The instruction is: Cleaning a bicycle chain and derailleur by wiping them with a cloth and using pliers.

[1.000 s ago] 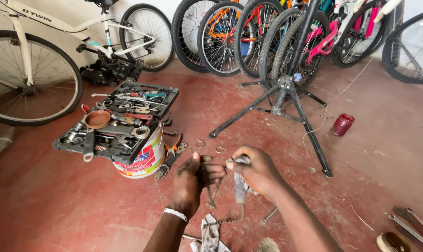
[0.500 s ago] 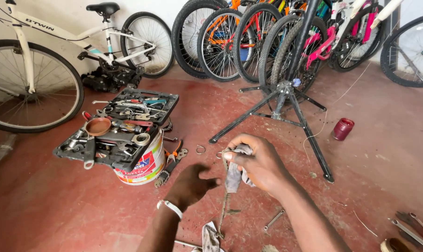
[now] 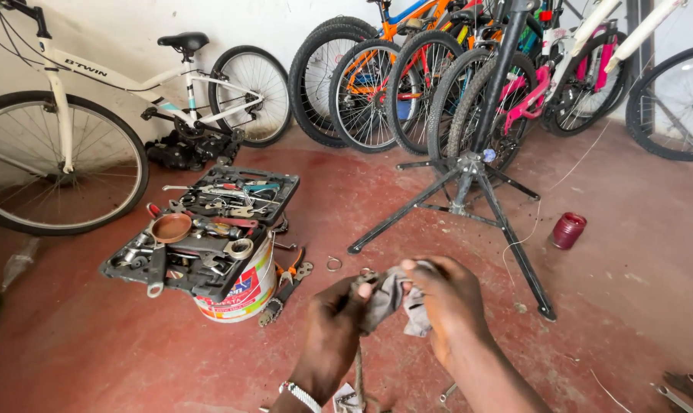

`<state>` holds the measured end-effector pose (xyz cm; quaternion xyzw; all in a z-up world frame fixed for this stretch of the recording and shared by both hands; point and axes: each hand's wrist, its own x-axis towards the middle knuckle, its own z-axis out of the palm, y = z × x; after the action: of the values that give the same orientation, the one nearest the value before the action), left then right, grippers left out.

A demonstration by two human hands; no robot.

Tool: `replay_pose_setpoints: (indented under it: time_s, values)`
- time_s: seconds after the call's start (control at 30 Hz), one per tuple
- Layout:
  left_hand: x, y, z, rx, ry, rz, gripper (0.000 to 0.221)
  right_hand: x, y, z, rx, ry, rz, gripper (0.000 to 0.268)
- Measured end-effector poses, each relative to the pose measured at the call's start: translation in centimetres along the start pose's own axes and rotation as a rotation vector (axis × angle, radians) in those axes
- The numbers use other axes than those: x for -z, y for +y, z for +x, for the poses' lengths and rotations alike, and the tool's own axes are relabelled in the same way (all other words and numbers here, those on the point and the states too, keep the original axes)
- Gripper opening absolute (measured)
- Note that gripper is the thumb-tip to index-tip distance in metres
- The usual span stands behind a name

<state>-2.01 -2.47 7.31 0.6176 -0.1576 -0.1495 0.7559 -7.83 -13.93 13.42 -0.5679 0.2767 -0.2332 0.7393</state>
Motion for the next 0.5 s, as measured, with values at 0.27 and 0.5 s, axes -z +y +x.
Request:
replay_pose_setpoints:
  time_s: [0.27,0.5]
  values:
    - [-1.3,-0.1,-0.3,0.421,0.063,-0.853,0.047,-0.9,4.9,-2.5,0.096,-0.125,-0.184,0.031]
    - [-2.3,1.5,-0.8,0.529,0.054,-0.807,0.088,-1.0,5.8,0.0,1.028,-0.132,-0.878,0.022]
